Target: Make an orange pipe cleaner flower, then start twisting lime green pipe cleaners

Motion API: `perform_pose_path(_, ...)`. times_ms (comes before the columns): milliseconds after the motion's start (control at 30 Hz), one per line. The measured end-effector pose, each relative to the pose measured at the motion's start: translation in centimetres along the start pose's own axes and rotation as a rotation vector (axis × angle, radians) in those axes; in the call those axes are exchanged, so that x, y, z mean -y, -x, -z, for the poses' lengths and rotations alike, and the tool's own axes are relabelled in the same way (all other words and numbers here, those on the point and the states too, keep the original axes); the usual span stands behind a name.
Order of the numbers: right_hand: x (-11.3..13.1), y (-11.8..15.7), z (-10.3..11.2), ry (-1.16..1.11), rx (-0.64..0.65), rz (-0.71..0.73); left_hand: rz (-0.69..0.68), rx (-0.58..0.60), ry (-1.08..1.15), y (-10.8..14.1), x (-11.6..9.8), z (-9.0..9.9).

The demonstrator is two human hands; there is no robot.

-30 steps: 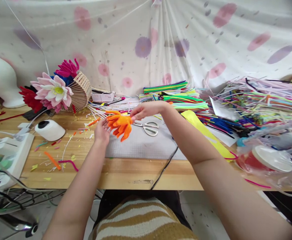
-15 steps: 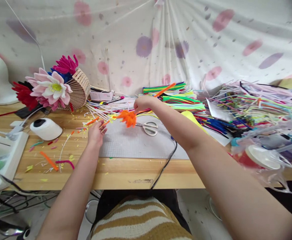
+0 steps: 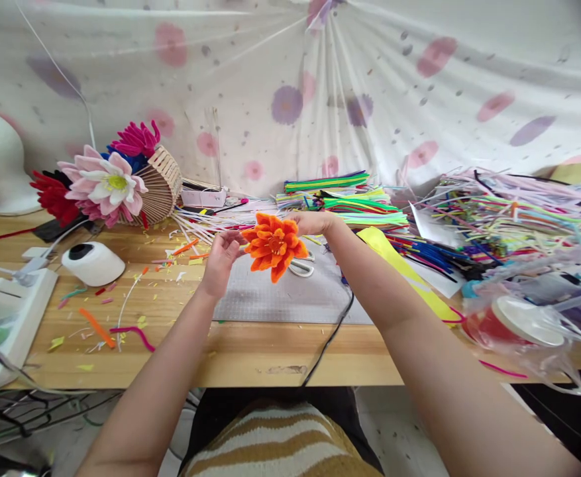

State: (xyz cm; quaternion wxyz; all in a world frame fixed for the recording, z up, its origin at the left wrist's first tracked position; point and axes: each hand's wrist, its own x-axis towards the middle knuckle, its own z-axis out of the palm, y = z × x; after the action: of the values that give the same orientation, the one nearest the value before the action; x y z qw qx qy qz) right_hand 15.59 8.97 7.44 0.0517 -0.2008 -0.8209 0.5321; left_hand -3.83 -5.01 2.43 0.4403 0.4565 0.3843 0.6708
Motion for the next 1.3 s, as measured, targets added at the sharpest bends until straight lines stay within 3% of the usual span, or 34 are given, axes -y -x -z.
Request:
perform_pose_path(100, -0.4, -0.1, -0.1, 0.009, 0.037, -0.006, -0.387, -0.07, -0.403, 0.7, -1.0, -0.8)
perform_pose_path(167, -1.0, -0.4, -0.3, 0.02, 0.032, 0.003, -0.596, -0.032, -0.702, 1.1, -1.4, -1.1)
perform_pose_path(300, -2.2, -0.8, -0.6, 0.043, 0.018, 0.047, -0.72, 0.107, -1.086, 1.7, -1.3, -1.4)
perform_pose_path(400, -2.9, -1.0, -0.8, 0.038, 0.013, 0.075, -0.683, 0.116, -1.194, 1.5, -0.9, -1.5)
perform_pose_path(633, -3.3, -1.2, -1.1, 0.066, -0.075, 0.091, -0.611, 0.044, -1.161, 0.6, -0.6, -1.6)
perform_pose_path(900, -3.5, -1.4, -1.8, 0.184, -0.146, 0.171, -0.47, -0.142, -1.153, 0.2, 0.5, -1.9)
perform_pose_path(1100, -4.0, -1.4, -2.1, 0.234, -0.198, 0.231, -0.162, -0.273, -0.907, -1.0, 1.3, -2.1)
perform_pose_path(1233, -4.2, -1.0, -2.3, 0.198, -0.223, 0.233, 0.188, -0.169, -0.522, -1.7, 1.0, -2.3)
perform_pose_path(1300, -4.3, -0.7, -2.4, 0.171, -0.237, 0.229, 0.271, -0.133, -0.41, -1.8, 0.7, -2.4)
